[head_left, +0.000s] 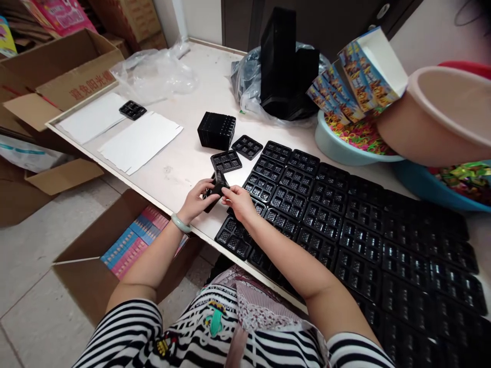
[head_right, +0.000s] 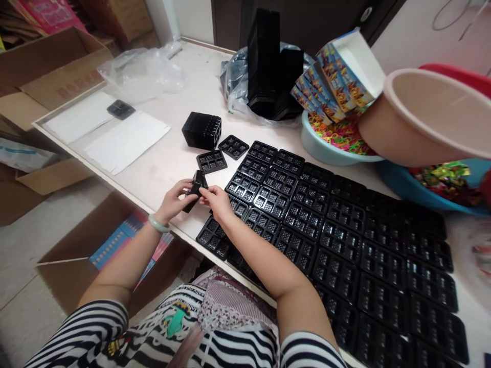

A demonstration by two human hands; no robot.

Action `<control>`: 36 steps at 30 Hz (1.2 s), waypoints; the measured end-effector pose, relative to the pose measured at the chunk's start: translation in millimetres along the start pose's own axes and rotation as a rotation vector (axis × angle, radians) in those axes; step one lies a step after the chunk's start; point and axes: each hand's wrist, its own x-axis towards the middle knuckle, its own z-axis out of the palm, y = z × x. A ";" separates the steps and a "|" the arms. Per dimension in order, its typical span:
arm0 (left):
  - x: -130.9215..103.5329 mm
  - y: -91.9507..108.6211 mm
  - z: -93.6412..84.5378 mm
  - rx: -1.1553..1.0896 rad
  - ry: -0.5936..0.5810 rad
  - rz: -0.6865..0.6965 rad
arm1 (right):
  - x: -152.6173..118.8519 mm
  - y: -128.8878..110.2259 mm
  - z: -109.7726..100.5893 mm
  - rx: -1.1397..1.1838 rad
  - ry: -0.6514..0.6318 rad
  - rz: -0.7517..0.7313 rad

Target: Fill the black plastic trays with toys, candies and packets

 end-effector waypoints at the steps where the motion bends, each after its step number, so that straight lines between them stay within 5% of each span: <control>1: -1.5 -1.4 -5.5 0.006 0.050 -0.029 | 1.5 1.4 -0.2 0.068 0.046 0.022; 4: -11.7 -3.5 -24.4 0.062 0.170 -0.059 | -0.3 3.6 -2.6 0.197 0.146 0.158; 8: -34.2 3.8 -34.4 0.170 0.118 0.009 | -19.9 6.8 -4.9 0.092 -0.021 0.341; 12: -49.1 11.0 -21.3 0.252 -0.010 0.070 | -38.6 13.7 1.7 -0.089 -0.216 0.153; 16: -51.4 9.0 -12.3 0.247 -0.037 0.061 | -43.1 20.6 9.4 -0.140 -0.150 0.003; 19: -52.2 8.0 -15.5 0.211 0.016 0.091 | -43.9 22.9 10.1 -0.100 -0.092 -0.016; 23: -54.8 12.0 -20.6 0.210 -0.077 0.152 | -44.1 24.8 8.8 -0.145 -0.147 0.012; 27: -56.4 16.2 -22.7 0.099 -0.104 0.073 | -44.8 29.7 9.7 -0.084 -0.136 0.031; 30: -56.7 13.4 -30.2 -0.019 0.029 -0.079 | -52.6 34.5 7.5 0.040 -0.075 0.095; 36: -59.2 -12.6 -48.9 -0.086 0.595 -0.215 | -78.9 50.4 2.6 0.219 -0.004 0.383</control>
